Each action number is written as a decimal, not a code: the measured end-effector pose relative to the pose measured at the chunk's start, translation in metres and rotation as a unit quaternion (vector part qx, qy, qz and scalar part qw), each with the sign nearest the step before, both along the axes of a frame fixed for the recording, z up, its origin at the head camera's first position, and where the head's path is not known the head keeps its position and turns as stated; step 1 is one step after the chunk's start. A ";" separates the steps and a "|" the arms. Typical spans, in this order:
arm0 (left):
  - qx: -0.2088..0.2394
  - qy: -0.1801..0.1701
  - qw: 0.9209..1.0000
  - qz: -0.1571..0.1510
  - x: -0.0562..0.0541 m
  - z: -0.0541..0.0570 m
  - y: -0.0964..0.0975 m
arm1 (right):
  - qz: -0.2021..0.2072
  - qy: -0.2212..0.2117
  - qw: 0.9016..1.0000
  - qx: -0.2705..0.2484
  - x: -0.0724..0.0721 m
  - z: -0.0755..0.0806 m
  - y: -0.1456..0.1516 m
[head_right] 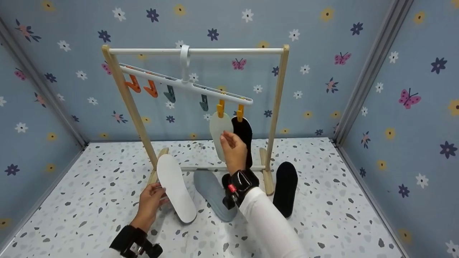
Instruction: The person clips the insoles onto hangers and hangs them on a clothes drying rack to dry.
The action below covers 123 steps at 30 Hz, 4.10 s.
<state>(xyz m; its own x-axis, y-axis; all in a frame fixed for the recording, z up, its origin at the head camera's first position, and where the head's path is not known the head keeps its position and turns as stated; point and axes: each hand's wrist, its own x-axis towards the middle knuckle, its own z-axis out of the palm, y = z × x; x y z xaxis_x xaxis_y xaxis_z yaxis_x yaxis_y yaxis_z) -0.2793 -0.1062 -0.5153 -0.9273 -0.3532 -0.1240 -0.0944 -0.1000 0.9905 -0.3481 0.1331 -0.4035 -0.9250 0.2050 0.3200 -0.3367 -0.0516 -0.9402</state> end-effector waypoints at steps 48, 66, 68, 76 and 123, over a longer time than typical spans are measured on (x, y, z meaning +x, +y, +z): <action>-0.045 0.061 0.994 -0.078 0.013 0.019 0.023 | 0.058 -0.021 0.992 0.114 -0.027 0.076 -0.043; -0.040 0.038 0.995 -0.081 0.018 0.012 0.023 | 0.074 -0.029 0.991 0.106 -0.043 0.076 -0.055; -0.040 0.042 0.995 -0.085 0.018 0.013 0.024 | 0.070 -0.020 0.993 0.095 -0.045 0.076 -0.055; -0.036 0.049 0.994 -0.096 0.017 0.016 0.028 | 0.045 -0.012 0.998 0.038 -0.047 0.081 -0.055; -0.032 0.106 0.983 -0.145 0.006 0.044 0.054 | -0.013 -0.038 0.999 -0.022 -0.042 0.099 -0.055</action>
